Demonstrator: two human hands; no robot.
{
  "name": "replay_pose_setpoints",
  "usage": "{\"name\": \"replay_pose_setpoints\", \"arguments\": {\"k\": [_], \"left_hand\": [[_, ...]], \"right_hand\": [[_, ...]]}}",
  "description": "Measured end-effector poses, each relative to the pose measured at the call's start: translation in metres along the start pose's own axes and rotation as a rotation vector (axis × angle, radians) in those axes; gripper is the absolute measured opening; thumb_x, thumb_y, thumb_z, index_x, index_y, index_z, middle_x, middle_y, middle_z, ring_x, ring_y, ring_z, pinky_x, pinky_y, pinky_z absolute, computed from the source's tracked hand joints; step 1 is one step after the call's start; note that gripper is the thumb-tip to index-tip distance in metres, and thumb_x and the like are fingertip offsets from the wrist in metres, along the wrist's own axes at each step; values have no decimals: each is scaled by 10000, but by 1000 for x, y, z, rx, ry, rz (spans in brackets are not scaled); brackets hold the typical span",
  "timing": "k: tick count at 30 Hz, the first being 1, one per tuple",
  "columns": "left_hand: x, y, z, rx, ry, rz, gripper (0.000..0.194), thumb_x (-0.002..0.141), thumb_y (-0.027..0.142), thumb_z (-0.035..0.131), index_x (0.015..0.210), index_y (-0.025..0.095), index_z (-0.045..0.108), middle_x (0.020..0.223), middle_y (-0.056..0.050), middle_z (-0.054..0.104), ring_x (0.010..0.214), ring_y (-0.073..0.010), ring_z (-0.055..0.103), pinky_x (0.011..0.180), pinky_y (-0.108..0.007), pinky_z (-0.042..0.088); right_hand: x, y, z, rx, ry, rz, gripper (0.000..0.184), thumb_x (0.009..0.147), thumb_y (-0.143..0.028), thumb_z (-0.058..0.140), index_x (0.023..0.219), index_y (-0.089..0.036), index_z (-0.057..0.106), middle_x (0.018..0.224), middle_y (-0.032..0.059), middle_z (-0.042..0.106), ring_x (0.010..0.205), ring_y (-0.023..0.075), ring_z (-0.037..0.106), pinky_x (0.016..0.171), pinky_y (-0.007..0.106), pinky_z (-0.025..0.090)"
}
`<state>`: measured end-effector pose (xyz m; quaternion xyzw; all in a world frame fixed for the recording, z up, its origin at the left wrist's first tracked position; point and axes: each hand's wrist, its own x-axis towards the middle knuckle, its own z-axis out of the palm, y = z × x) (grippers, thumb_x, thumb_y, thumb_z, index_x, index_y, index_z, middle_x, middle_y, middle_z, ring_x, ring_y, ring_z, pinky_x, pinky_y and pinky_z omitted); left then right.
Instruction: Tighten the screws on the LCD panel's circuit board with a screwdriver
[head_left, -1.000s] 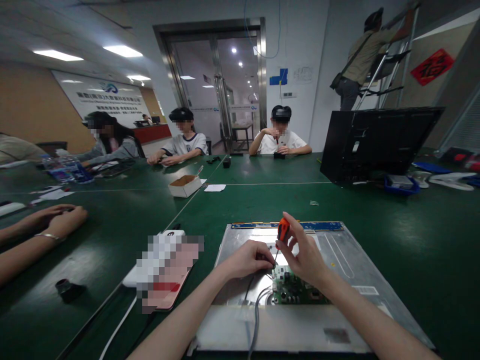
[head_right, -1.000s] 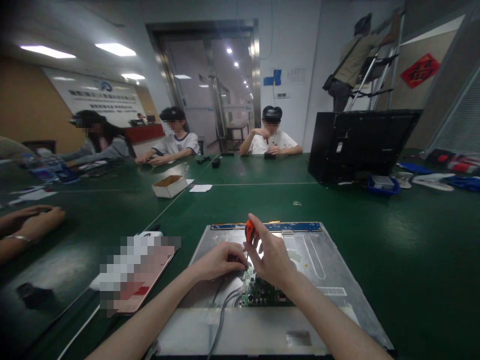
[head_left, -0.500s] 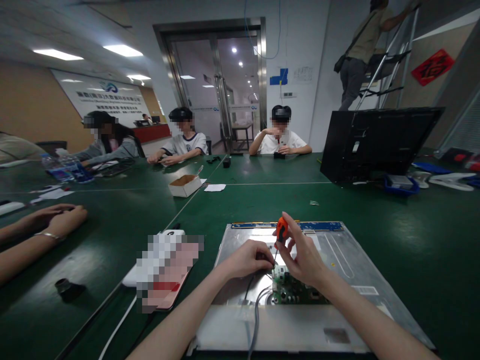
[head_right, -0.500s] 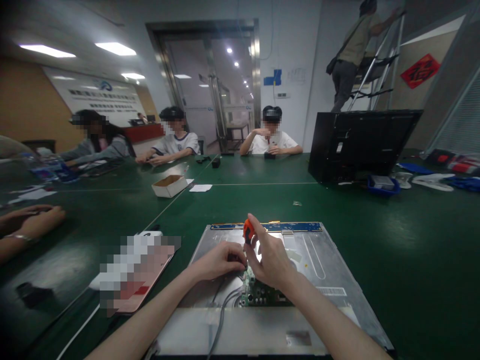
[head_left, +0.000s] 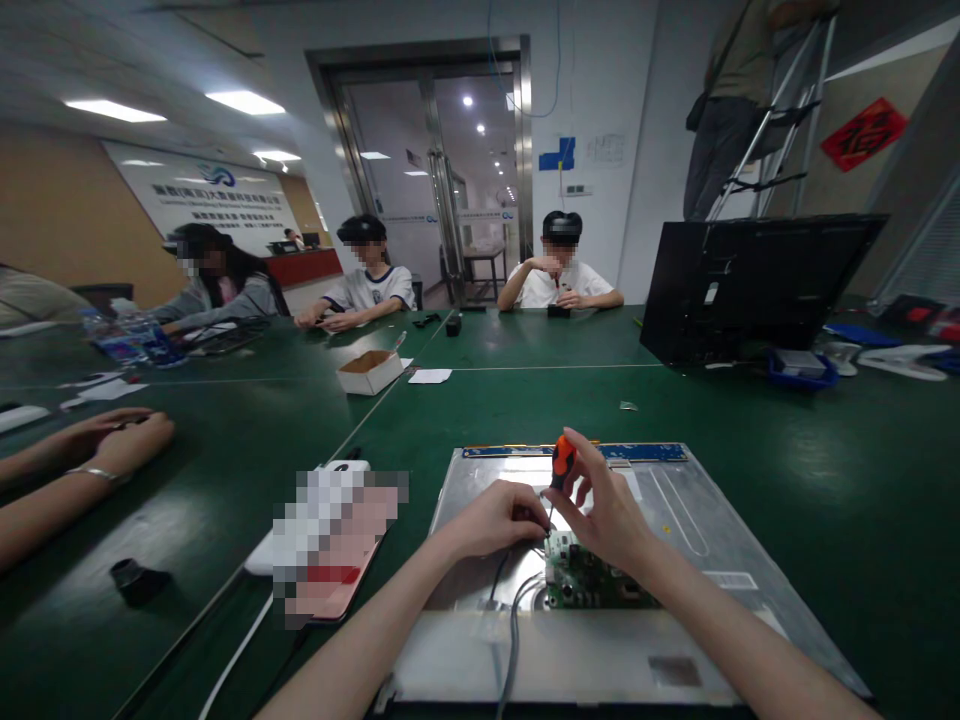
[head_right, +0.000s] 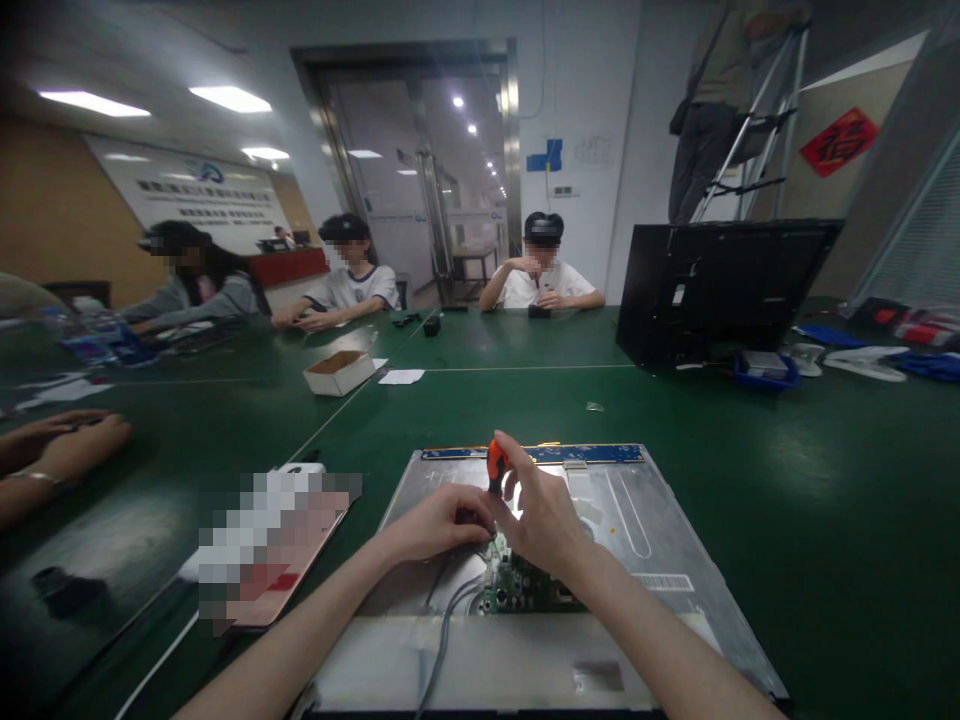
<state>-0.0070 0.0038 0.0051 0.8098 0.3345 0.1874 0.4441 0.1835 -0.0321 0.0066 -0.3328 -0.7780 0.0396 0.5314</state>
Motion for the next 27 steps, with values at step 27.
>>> {"name": "replay_pose_setpoints", "arguments": {"k": [27], "left_hand": [[-1, 0, 0, -27, 12, -82, 94, 732, 96, 682, 768, 145, 753, 726, -5, 698, 678, -141, 596, 662, -232, 462]], "right_hand": [[1, -2, 2, 92, -45, 77, 708, 924, -143, 488, 1533, -281, 155, 854, 39, 652, 564, 136, 600, 422, 191, 436]]}}
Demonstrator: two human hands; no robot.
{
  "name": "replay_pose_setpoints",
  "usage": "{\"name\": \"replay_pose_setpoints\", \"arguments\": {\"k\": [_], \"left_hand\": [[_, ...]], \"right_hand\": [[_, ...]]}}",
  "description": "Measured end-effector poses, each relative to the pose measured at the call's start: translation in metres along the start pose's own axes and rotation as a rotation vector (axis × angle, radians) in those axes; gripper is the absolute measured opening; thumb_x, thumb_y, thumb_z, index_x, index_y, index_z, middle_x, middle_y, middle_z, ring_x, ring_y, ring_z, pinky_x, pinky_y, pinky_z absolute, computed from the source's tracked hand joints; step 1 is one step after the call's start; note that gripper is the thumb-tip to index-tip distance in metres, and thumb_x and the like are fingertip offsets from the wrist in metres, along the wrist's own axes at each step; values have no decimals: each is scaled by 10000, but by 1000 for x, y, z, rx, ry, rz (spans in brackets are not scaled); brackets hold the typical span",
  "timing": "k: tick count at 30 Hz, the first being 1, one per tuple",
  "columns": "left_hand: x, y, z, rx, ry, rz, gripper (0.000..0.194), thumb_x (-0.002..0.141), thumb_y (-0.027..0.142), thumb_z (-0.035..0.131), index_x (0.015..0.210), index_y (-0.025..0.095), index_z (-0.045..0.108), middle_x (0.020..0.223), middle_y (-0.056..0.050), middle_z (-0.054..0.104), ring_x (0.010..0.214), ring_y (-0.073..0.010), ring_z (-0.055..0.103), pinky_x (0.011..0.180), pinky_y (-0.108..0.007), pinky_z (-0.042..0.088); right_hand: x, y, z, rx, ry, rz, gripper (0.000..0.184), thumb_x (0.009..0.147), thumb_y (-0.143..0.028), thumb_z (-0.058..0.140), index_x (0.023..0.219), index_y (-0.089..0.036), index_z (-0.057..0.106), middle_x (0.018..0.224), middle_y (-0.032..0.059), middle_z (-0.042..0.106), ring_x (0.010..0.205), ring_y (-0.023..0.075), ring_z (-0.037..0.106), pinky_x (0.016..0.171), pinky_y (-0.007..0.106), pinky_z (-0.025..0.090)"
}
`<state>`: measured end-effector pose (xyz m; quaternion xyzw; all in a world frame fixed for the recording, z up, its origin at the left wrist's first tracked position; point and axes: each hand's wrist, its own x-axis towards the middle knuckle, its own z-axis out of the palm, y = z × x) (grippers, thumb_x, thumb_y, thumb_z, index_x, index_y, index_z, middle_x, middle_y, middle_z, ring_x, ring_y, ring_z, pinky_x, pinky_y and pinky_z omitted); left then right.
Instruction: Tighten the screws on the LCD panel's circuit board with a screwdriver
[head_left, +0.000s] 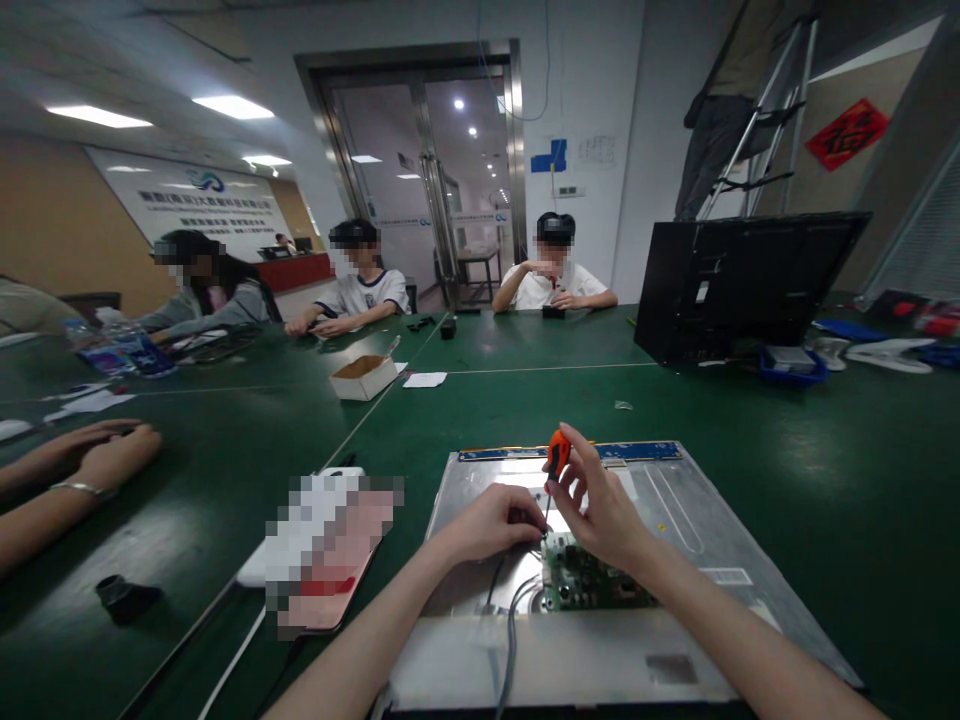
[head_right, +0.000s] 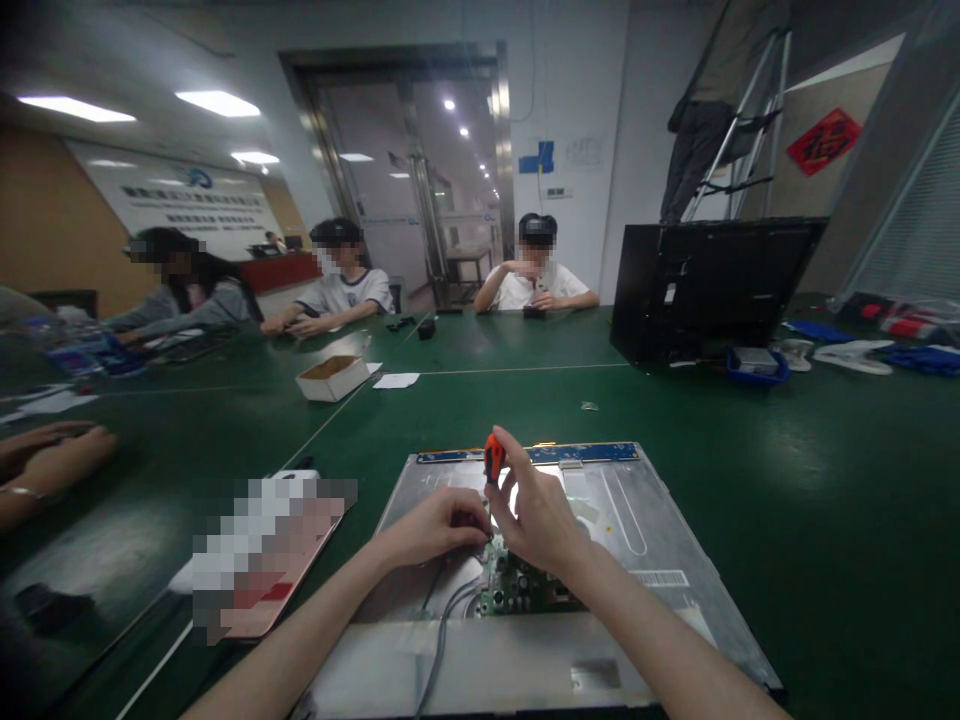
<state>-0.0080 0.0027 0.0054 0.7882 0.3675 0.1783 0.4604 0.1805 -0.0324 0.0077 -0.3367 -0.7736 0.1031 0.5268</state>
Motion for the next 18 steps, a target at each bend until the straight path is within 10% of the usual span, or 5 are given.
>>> {"name": "replay_pose_setpoints", "arguments": {"k": [18], "left_hand": [[-2, 2, -1, -6, 2, -12, 92, 726, 96, 674, 761, 144, 744, 726, -13, 706, 690, -152, 608, 670, -245, 477]], "right_hand": [[1, 1, 1, -56, 6, -70, 714, 936, -158, 484, 1546, -282, 136, 826, 23, 634, 552, 133, 597, 433, 208, 457]]}}
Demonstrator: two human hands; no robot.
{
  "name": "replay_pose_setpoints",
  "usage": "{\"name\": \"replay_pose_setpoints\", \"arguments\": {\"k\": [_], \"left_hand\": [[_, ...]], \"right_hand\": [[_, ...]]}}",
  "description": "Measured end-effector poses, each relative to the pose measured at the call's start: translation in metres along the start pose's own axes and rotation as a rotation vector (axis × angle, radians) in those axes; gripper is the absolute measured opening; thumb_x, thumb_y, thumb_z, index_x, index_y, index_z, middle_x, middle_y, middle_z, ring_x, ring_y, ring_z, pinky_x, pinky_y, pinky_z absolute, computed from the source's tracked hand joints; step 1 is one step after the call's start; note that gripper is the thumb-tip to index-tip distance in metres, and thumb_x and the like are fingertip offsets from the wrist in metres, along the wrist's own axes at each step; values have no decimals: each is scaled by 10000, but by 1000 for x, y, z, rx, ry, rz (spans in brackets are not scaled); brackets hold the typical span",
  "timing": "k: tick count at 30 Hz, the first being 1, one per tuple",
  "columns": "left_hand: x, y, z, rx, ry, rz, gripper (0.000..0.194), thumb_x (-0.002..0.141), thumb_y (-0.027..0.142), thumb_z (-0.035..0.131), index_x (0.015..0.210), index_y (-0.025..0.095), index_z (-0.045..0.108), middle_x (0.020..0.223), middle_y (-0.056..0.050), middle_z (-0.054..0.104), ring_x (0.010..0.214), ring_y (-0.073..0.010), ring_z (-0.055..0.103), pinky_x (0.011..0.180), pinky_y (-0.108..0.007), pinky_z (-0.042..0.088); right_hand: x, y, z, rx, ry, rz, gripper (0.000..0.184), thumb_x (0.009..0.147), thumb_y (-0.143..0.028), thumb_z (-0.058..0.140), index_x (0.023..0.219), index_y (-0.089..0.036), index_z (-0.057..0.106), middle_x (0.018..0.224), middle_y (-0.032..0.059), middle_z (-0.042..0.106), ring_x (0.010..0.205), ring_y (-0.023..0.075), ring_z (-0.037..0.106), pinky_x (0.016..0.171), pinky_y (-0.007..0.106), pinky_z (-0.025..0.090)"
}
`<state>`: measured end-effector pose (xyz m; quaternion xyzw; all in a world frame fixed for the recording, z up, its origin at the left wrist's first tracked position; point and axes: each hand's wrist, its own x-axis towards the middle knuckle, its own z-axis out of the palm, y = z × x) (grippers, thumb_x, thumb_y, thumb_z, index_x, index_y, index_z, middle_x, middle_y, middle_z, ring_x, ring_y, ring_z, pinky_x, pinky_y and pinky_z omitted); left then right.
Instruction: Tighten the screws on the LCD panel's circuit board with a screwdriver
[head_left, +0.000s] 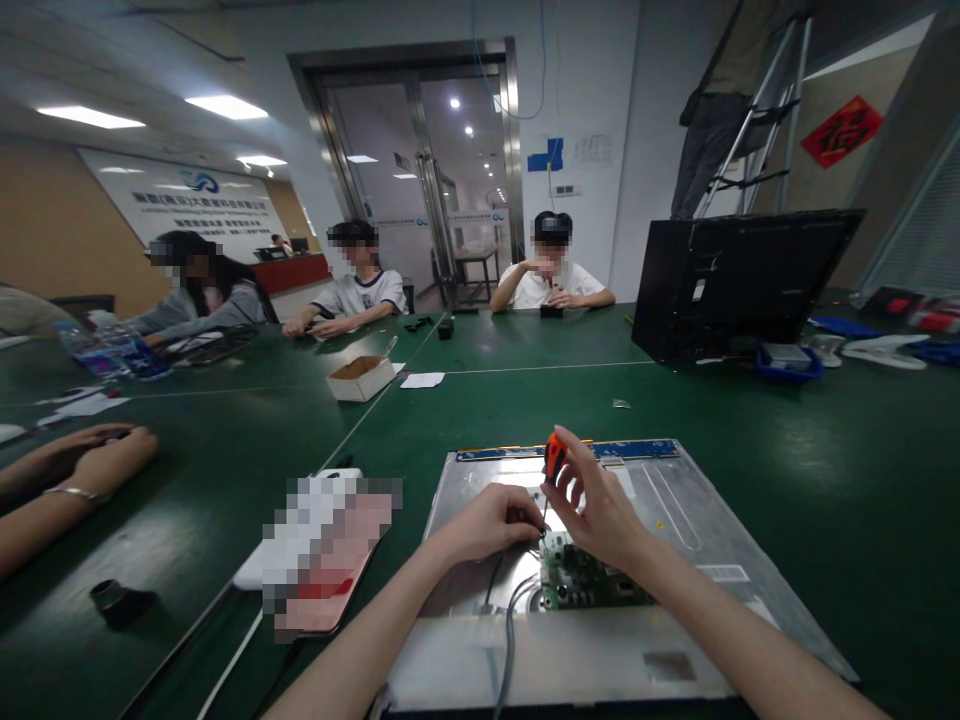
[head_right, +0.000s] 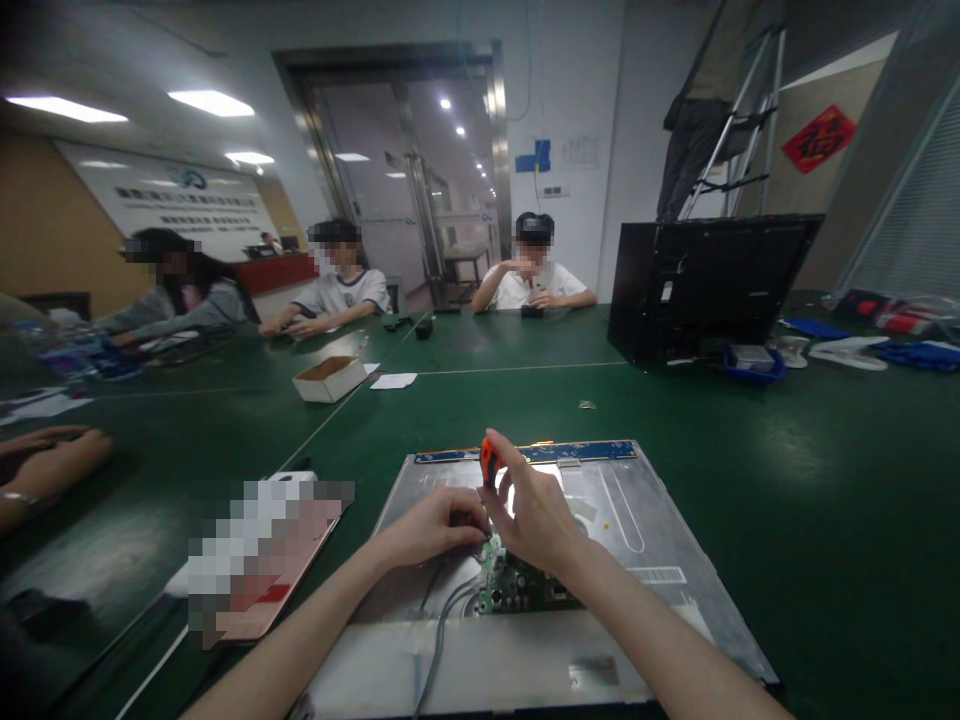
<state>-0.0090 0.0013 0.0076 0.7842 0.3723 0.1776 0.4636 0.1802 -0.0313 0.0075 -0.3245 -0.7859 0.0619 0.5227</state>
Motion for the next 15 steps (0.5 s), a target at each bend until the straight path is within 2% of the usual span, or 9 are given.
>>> {"name": "replay_pose_setpoints", "arguments": {"k": [7, 15], "left_hand": [[0, 2, 1, -8, -4, -7, 99, 730, 85, 667, 765, 138, 742, 725, -8, 701, 684, -147, 604, 668, -239, 471], [1, 0, 0, 55, -4, 4, 89, 752, 105, 675, 787, 142, 748, 747, -16, 712, 709, -155, 613, 685, -247, 478]], "right_hand": [[-3, 2, -1, 27, -23, 21, 732, 924, -134, 475, 1559, -276, 141, 870, 55, 654, 594, 153, 611, 455, 231, 485], [-2, 3, 2, -23, 37, -15, 736, 906, -141, 515, 1540, -270, 164, 807, 9, 633, 540, 132, 599, 433, 210, 455]]}}
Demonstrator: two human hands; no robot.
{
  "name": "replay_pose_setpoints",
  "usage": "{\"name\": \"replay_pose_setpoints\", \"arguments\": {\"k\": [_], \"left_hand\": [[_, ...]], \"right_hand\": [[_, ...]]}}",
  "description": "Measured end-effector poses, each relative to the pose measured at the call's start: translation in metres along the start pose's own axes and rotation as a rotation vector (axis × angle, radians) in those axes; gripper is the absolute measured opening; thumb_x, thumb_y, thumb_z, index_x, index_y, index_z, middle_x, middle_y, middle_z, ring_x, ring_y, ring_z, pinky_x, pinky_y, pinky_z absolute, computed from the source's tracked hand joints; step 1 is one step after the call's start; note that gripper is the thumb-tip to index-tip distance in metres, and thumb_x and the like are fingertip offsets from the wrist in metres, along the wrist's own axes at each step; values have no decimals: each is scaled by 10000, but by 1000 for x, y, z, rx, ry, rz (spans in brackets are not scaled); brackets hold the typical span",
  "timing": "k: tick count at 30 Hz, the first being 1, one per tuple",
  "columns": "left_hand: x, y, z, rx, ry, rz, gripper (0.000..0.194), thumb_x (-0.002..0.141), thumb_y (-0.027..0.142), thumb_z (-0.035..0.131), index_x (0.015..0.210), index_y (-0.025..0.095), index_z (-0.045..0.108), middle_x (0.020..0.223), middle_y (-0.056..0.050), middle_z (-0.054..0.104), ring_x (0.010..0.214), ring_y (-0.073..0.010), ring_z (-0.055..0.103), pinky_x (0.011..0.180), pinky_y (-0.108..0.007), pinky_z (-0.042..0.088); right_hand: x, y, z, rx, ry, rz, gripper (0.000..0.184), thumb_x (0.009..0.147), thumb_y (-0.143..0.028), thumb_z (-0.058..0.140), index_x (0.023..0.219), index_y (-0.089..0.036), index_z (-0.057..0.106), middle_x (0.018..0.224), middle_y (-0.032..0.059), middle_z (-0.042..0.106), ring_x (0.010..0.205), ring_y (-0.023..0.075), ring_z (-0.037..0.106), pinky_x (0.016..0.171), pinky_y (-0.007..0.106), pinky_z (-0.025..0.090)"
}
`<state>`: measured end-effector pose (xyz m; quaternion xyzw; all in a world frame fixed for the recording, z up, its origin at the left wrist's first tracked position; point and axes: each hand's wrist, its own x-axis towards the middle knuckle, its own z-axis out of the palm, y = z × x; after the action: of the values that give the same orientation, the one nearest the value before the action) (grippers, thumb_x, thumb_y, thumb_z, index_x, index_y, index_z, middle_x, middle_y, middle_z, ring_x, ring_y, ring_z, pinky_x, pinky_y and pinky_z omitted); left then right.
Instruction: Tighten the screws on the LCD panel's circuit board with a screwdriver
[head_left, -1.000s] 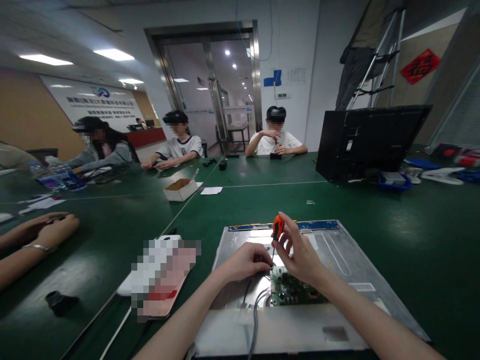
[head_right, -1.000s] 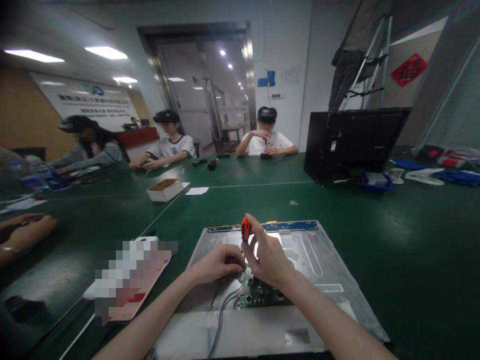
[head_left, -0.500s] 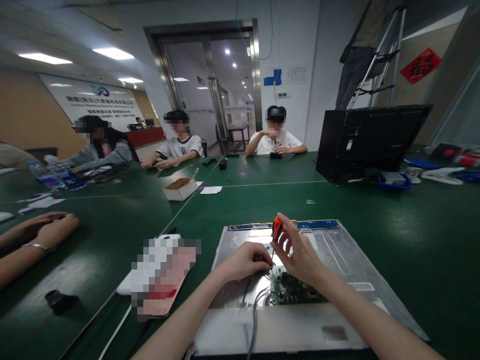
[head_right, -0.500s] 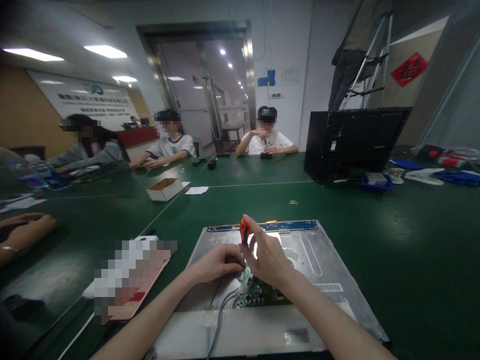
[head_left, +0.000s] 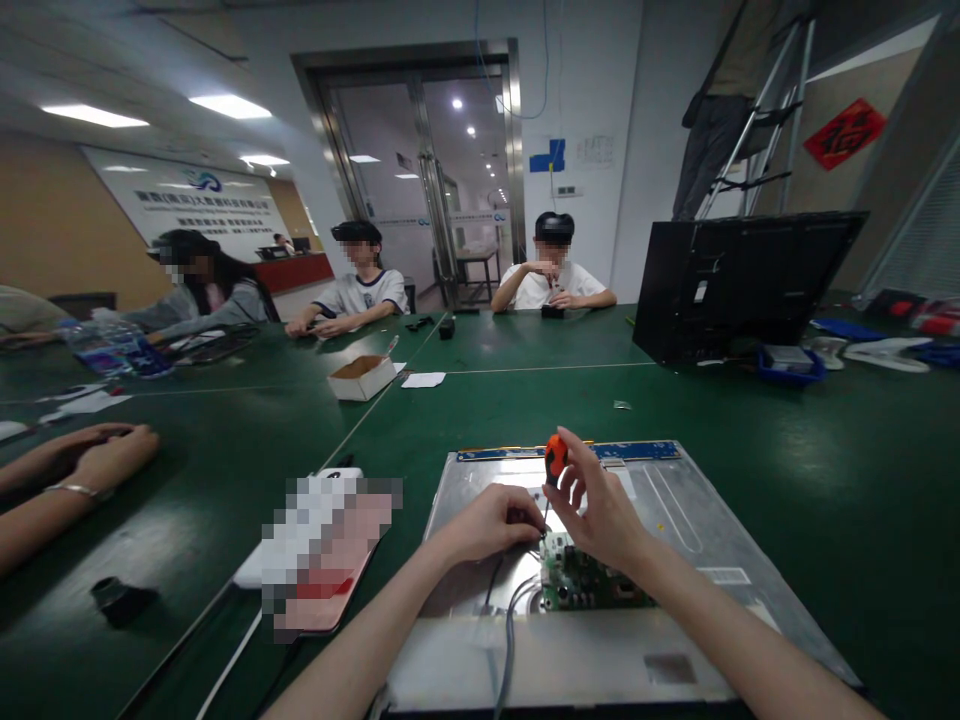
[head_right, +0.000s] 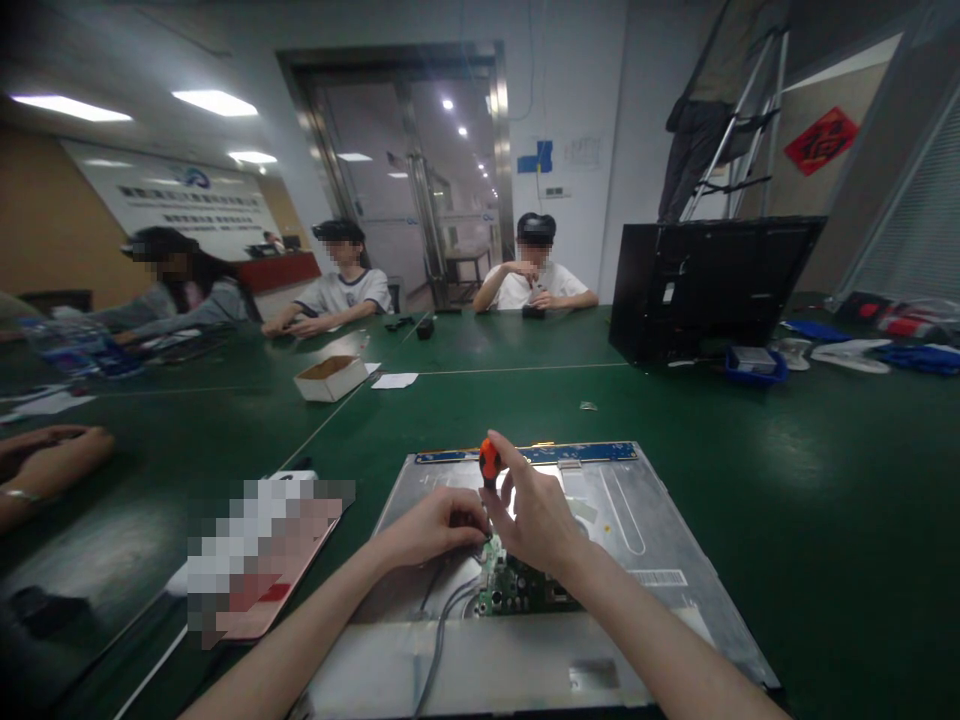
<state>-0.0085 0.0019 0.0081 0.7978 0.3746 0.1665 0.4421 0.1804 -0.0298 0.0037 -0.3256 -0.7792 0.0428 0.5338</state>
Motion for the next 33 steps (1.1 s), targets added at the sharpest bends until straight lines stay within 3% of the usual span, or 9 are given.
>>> {"name": "replay_pose_setpoints", "arguments": {"k": [12, 26, 33], "left_hand": [[1, -3, 0, -20, -12, 31, 88, 748, 113, 674, 777, 149, 749, 761, -12, 715, 717, -154, 620, 696, -247, 477], [2, -8, 2, -64, -3, -1, 125, 731, 80, 672, 791, 157, 751, 748, -1, 719, 713, -148, 628, 699, -246, 492], [1, -6, 1, -32, 2, 16, 117, 742, 79, 679, 790, 151, 758, 755, -11, 721, 729, -157, 630, 706, -252, 492]], "right_hand": [[-2, 0, -3, 31, -60, -7, 731, 924, -130, 472, 1572, -267, 163, 848, 42, 666, 579, 140, 593, 421, 210, 462], [-1, 1, 1, -20, 8, -22, 642, 922, -169, 513, 1501, -280, 258, 928, 42, 680, 547, 122, 594, 446, 222, 476], [0, 0, -1, 21, -26, -27, 684, 922, -136, 480, 1530, -262, 194, 837, 30, 672, 560, 136, 619, 439, 214, 468]]}}
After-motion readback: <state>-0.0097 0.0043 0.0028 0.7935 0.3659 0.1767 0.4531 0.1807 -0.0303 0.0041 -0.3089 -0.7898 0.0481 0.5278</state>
